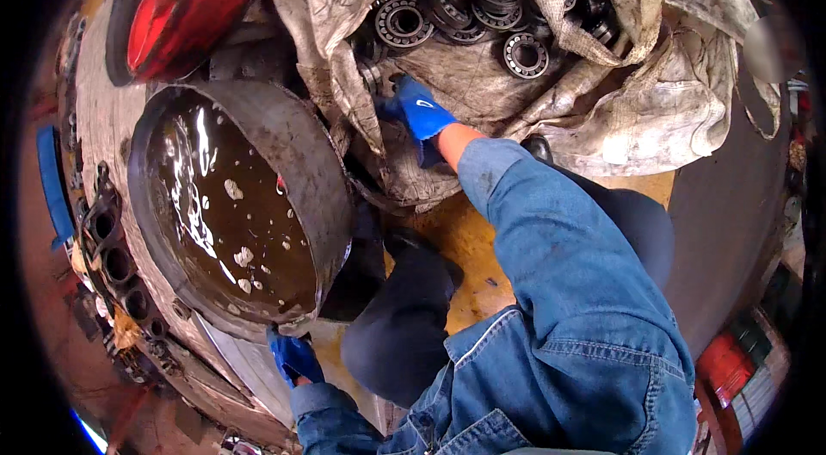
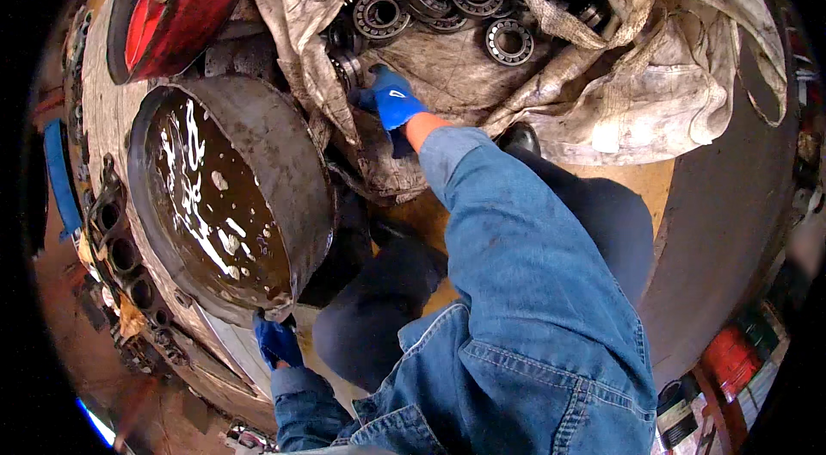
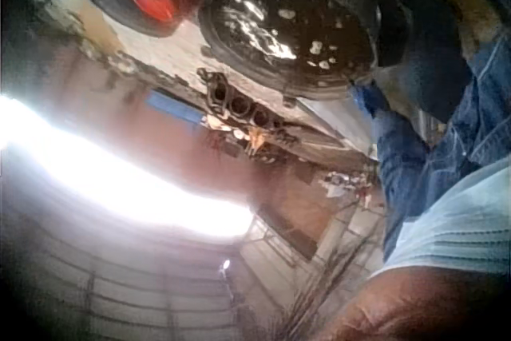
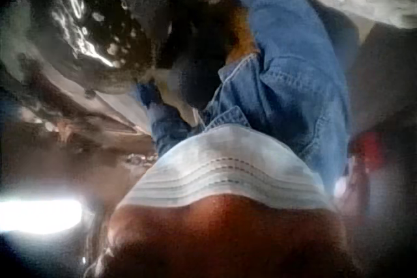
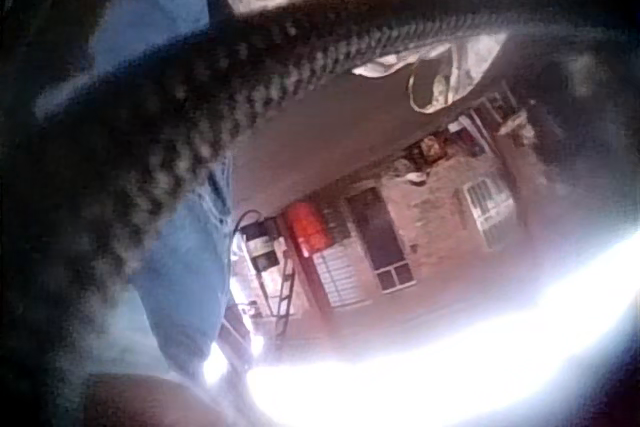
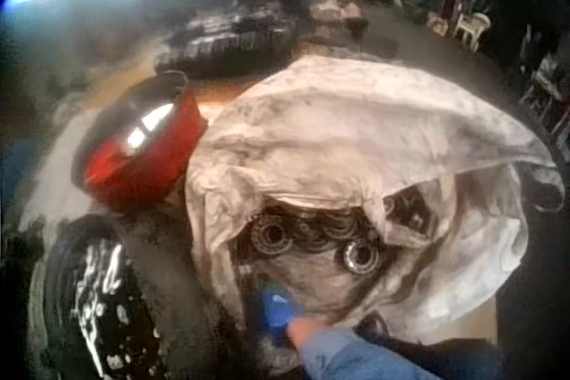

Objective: The person is cleaning metal bearing parts by hand. They repeatedly pick up individual bearings from a sack, dip them into a bucket of dark liquid, and rub them with gloved hands to remove grime. The cleaned parts are then placed into the liquid-filled bucket.

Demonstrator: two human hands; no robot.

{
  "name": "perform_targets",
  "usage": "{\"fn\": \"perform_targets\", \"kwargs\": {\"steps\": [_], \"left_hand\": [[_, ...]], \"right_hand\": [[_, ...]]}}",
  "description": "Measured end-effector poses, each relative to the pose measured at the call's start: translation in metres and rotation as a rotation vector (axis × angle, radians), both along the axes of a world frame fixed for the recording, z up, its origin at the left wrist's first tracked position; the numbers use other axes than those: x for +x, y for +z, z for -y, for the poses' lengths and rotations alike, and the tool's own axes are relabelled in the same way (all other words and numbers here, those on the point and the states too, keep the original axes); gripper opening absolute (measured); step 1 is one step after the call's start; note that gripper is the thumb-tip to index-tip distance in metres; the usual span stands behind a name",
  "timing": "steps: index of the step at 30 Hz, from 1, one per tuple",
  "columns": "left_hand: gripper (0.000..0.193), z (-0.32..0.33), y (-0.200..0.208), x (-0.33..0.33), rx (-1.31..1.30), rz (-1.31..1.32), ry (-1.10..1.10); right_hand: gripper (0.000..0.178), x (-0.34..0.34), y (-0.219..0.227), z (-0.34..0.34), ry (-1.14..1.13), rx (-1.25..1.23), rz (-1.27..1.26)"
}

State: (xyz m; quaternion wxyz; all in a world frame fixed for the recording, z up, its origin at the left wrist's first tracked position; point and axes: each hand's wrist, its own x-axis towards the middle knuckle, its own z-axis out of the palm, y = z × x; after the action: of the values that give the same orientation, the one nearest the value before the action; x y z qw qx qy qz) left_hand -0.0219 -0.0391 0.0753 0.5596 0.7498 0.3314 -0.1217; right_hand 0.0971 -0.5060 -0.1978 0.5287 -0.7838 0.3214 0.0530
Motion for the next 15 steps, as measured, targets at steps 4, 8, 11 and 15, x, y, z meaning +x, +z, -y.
{"fn": "perform_targets", "kwargs": {"steps": [4,8,11,15], "left_hand": [[0.058,0.012,-0.002,0.007,-0.032,-0.042,0.022],[0.055,0.022,0.008,0.007,0.330,-0.165,-0.228],[0.049,0.015,-0.010,0.015,0.042,-0.102,-0.037],[0.041,-0.028,-0.022,0.005,-0.195,-0.085,0.142]], "right_hand": [[0.060,0.030,-0.005,0.009,-0.040,0.260,0.009],[0.047,0.057,-0.034,0.003,0.035,0.195,0.197],[0.044,0.037,-0.078,0.010,-0.062,0.310,0.374],[0.033,-0.036,-0.017,-0.014,-0.060,0.602,0.288]]}}
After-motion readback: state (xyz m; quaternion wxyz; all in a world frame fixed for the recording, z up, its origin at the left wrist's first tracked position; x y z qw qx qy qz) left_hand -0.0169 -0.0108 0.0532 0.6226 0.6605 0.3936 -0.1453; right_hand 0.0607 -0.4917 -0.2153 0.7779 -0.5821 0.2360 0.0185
